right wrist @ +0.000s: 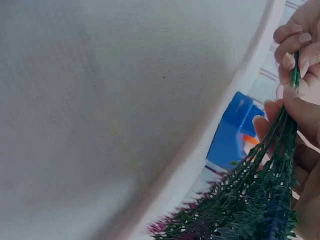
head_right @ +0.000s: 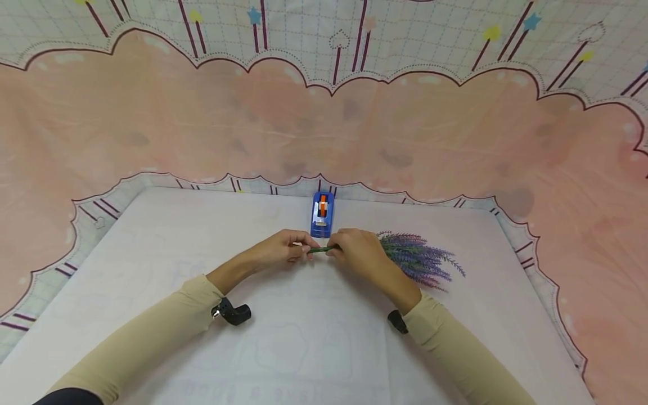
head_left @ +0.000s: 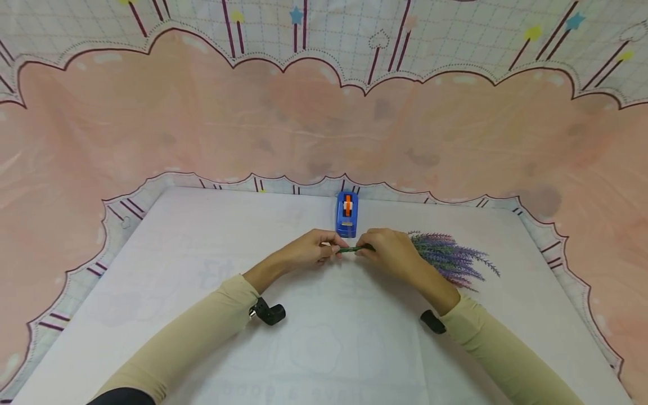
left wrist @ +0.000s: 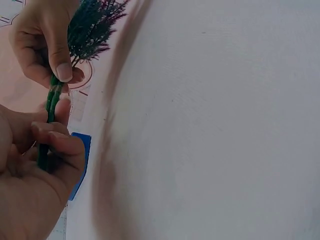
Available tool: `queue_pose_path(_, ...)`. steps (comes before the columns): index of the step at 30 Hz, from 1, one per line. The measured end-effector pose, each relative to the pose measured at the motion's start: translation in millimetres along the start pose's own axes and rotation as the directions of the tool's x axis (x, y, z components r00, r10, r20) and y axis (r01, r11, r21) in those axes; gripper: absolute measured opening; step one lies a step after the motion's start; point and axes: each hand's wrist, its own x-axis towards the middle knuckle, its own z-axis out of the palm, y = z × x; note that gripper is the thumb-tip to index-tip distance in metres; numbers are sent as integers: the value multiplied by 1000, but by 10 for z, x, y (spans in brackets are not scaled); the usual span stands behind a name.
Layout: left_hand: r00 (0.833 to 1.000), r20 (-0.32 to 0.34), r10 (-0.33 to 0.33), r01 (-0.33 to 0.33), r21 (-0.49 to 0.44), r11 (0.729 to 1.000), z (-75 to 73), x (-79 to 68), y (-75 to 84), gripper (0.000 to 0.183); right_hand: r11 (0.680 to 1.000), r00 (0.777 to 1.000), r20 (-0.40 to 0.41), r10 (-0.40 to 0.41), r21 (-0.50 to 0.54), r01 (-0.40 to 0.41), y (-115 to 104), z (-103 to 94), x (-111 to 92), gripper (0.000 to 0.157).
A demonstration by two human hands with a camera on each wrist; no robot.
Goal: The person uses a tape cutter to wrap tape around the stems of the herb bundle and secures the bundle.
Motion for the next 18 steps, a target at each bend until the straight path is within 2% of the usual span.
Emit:
queue_pose_path(5, 998, -56, -14, 14, -7, 1000, 12, -3, 16, 21, 1000, 999, 51, 18, -14, -17, 5, 16, 34, 11)
queue_pose_path(10, 997, -72, -36, 36, -7, 999, 18, -19, 34, 18, 995, 994, 107, 24, -96, -14, -15, 28, 74, 15)
queue_pose_path(18, 995, -98, 1, 4, 49, 999, 25, -15, 0, 18, 991, 991, 126, 34, -134, -17, -32, 42, 93, 8)
